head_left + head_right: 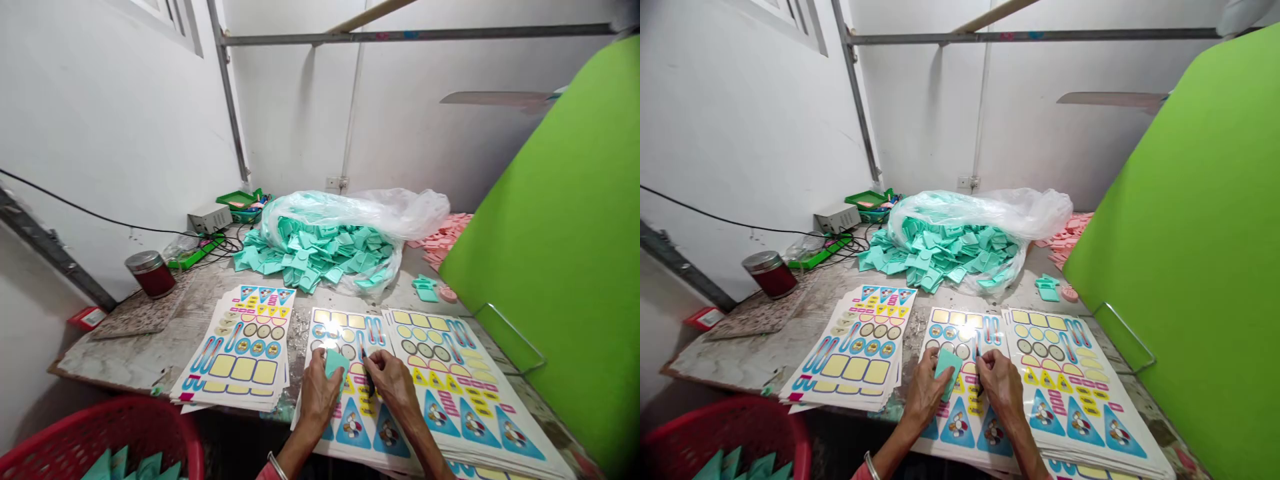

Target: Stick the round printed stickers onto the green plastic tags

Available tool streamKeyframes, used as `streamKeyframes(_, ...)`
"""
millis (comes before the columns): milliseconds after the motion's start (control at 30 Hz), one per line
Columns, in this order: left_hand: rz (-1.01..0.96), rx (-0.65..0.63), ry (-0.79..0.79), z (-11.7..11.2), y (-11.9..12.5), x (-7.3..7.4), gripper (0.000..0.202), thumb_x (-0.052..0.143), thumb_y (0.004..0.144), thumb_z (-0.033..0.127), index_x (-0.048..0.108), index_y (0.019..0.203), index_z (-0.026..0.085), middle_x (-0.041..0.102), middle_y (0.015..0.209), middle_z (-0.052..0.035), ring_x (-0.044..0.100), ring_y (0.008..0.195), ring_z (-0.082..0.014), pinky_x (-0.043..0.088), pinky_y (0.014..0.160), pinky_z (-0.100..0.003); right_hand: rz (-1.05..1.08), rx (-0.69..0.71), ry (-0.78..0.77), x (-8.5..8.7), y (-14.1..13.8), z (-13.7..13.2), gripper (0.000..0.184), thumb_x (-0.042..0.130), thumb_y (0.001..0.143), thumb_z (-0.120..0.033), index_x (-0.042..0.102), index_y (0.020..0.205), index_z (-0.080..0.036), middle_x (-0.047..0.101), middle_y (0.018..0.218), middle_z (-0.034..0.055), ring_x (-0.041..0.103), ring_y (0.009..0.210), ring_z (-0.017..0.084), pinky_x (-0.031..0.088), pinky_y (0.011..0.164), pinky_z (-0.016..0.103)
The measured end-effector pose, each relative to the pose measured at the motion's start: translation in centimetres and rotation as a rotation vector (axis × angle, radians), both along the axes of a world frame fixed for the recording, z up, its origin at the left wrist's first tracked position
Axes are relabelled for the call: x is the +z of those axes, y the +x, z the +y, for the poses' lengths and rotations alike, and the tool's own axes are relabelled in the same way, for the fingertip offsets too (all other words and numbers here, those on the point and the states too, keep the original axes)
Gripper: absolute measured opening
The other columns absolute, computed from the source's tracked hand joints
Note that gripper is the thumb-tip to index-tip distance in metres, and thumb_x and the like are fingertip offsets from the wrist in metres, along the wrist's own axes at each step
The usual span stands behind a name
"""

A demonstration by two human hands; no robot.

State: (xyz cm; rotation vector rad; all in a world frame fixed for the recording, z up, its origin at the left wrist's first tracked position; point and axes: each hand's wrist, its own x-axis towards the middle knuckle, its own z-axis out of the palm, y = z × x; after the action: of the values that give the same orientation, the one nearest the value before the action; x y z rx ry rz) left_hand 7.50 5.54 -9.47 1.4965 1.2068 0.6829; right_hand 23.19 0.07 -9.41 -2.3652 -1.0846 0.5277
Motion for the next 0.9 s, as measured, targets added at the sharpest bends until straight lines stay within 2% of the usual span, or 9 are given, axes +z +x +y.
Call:
streamKeyframes(67, 0.052, -0.022, 0.069, -0.3, -0.2, -0.6, 0.048, 0.053, 0.079, 0.029, 0.051, 0.123, 0.010, 0.062, 0.122, -0.0220, 0.054, 0.119, -0.0362, 0.037, 0.104, -0.050, -0.037, 0.002, -0.006, 0.0, -0.1, -0.4, 0.024, 0.047, 0.086, -0.042, 0.060, 0.079, -0.023, 0.071, 0.079, 0.0006, 0.065, 0.076, 0.018, 0.036, 0.062, 0.025)
streamKeyframes(167, 0.091, -0.052, 0.163, -0.7, -0.7, -1.3, 0.049, 0.049, 0.082, 0.030, 0.052, 0.128, 0.013, 0.053, 0.135, -0.0191, 0.043, 0.131, -0.0342, 0.029, 0.112, -0.048, -0.108, -0.003, -0.038, 0.2, -0.5, -1.1, 0.022, 0.050, 0.086, -0.043, 0.058, 0.085, -0.023, 0.070, 0.081, 0.0022, 0.066, 0.079, 0.020, 0.034, 0.061, 0.025)
streamKeyframes(333, 0.266, -0.103, 0.397, -1.4, -1.0, -1.0, 0.045, 0.044, 0.085, 0.025, 0.056, 0.125, 0.011, 0.059, 0.125, -0.0194, 0.051, 0.120, -0.0329, 0.039, 0.105, -0.046, -0.183, -0.002, -0.113, 0.9, -1.7, -1.6, 0.018, 0.050, 0.088, -0.038, 0.055, 0.086, -0.021, 0.071, 0.090, 0.0079, 0.067, 0.085, 0.024, 0.033, 0.062, 0.027)
streamKeyframes(467, 0.392, -0.088, 0.417, -1.2, -1.4, -0.2, 0.041, 0.046, 0.084, 0.027, 0.061, 0.119, 0.010, 0.062, 0.117, -0.0187, 0.055, 0.112, -0.0333, 0.045, 0.096, -0.045, -0.160, -0.003, -0.116, 1.3, -1.9, -2.3, 0.024, 0.046, 0.090, -0.045, 0.055, 0.092, -0.022, 0.072, 0.086, 0.0070, 0.067, 0.084, 0.025, 0.035, 0.062, 0.028)
streamKeyframes(567, 0.360, -0.047, 0.404, -0.7, -3.3, 0.0, 0.040, 0.044, 0.087, 0.032, 0.061, 0.116, 0.013, 0.064, 0.114, -0.0167, 0.057, 0.111, -0.0322, 0.046, 0.096, -0.046, -0.098, -0.080, -0.048, 1.2, -0.7, -4.8, 0.028, 0.041, 0.089, -0.050, 0.055, 0.091, -0.025, 0.071, 0.082, 0.0046, 0.067, 0.080, 0.023, 0.038, 0.062, 0.028)
streamKeyframes(667, 0.204, 0.002, 0.336, -0.4, -5.8, 0.6, 0.041, 0.045, 0.087, 0.043, 0.061, 0.114, 0.016, 0.064, 0.116, -0.0149, 0.061, 0.106, -0.0296, 0.051, 0.092, -0.044, 0.001, -0.248, 0.020, 0.3, 1.9, -9.5, 0.035, 0.039, 0.084, -0.058, 0.056, 0.082, -0.027, 0.070, 0.079, 0.0040, 0.067, 0.074, 0.023, 0.042, 0.061, 0.030)
streamKeyframes(767, 0.079, -0.007, 0.171, -1.8, -6.9, 1.5, 0.046, 0.052, 0.083, 0.054, 0.063, 0.110, 0.019, 0.066, 0.116, -0.0118, 0.065, 0.097, -0.0273, 0.055, 0.083, -0.038, 0.100, -0.570, 0.128, -1.1, 4.6, -14.7, 0.049, 0.048, 0.071, -0.071, 0.056, 0.090, -0.026, 0.070, 0.084, 0.0071, 0.066, 0.076, 0.025, 0.048, 0.063, 0.033)
streamKeyframes(833, -0.006, -0.104, -0.027, -3.8, -6.1, 1.8, 0.049, 0.057, 0.079, 0.059, 0.066, 0.106, 0.019, 0.070, 0.109, -0.0100, 0.067, 0.091, -0.0257, 0.056, 0.079, -0.033, 0.220, -0.822, 0.280, -2.2, 5.7, -17.4, 0.068, 0.061, 0.054, -0.075, 0.052, 0.096, -0.022, 0.067, 0.090, 0.0104, 0.065, 0.079, 0.026, 0.052, 0.064, 0.035)
streamKeyframes(900, -0.105, -0.256, -0.213, -6.4, -4.1, 1.6, 0.050, 0.058, 0.079, 0.061, 0.067, 0.104, 0.018, 0.072, 0.100, -0.0094, 0.068, 0.082, -0.0228, 0.056, 0.074, -0.030, 0.498, -0.969, 0.448, -3.2, 5.9, -18.9, 0.080, 0.072, 0.041, -0.071, 0.051, 0.097, -0.019, 0.065, 0.091, 0.0115, 0.066, 0.081, 0.027, 0.055, 0.066, 0.035)
